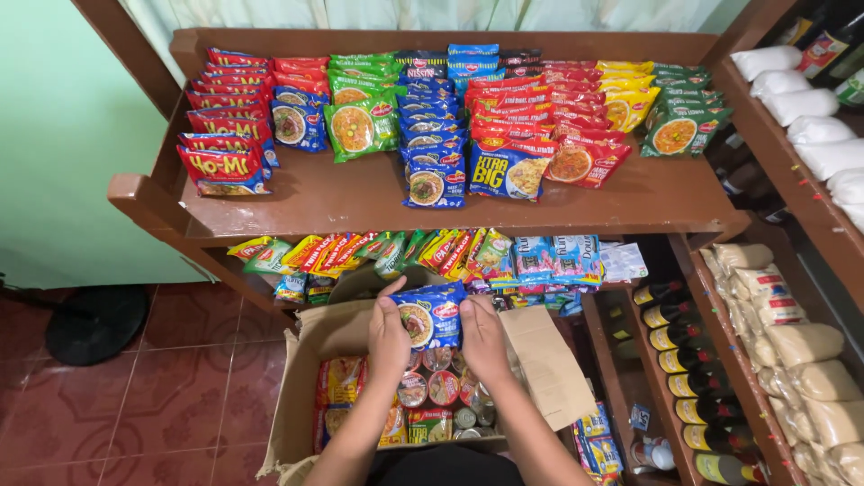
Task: Organize instant noodles and canned goods from a cardboard box onto store shelves.
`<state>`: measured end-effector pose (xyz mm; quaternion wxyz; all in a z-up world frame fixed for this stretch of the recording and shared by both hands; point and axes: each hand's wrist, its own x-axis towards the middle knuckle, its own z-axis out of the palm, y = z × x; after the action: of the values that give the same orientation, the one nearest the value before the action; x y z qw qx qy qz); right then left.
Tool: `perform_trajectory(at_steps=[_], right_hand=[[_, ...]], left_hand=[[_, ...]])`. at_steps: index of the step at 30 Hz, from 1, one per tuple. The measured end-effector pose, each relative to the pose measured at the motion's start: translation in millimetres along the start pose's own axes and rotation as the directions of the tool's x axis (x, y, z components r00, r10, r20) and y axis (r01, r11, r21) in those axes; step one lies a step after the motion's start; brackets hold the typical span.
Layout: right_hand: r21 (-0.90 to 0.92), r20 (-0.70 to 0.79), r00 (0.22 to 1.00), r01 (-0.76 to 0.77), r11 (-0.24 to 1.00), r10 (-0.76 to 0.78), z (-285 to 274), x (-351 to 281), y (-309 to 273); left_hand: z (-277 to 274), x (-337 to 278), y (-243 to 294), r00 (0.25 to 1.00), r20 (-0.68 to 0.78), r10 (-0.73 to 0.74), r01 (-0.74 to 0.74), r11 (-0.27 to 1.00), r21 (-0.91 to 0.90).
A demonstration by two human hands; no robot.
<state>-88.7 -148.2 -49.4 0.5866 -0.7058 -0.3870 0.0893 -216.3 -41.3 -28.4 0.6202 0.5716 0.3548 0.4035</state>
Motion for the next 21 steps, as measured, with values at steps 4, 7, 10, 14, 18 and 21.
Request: perform_trajectory(at_steps=[4,7,10,14,18,21], right_hand=[[0.172,0.021,0.998,-0.054,0.984,0.051,2,0,3],[0.501,0.068,0.974,-0.222,0.837,0.217,6,-6,12],[0.677,0.077,0.955,-0.261,0.688,0.287,8,-8,-4],[0.37,-0.097,0.982,-0.113,0.922,0.159,6,-12,-5],[0.544,-0.119,0.949,-0.183,0.819,0.292,11,-15,25],[0.673,-0.104,0.918,-0.218,0.707,0.382,9,-13,37]], left_hand=[[-2,-6,3,0.999,0.028,0.031,-0.032,0.998,0.046],[2,-11,-9,0.953,0.047,0.298,-0.302,0.945,0.128],[9,-14,-26,0.948,0.036,0.316,-0.318,0.938,0.139],[15,-19,-22,0.934,0.015,0.358,-0.355,0.919,0.172],[16,-23,-16,0.93,0.061,0.363,-0.367,0.921,0.126],[14,-22,-37,0.954,0.113,0.276,-0.28,0.96,0.021]])
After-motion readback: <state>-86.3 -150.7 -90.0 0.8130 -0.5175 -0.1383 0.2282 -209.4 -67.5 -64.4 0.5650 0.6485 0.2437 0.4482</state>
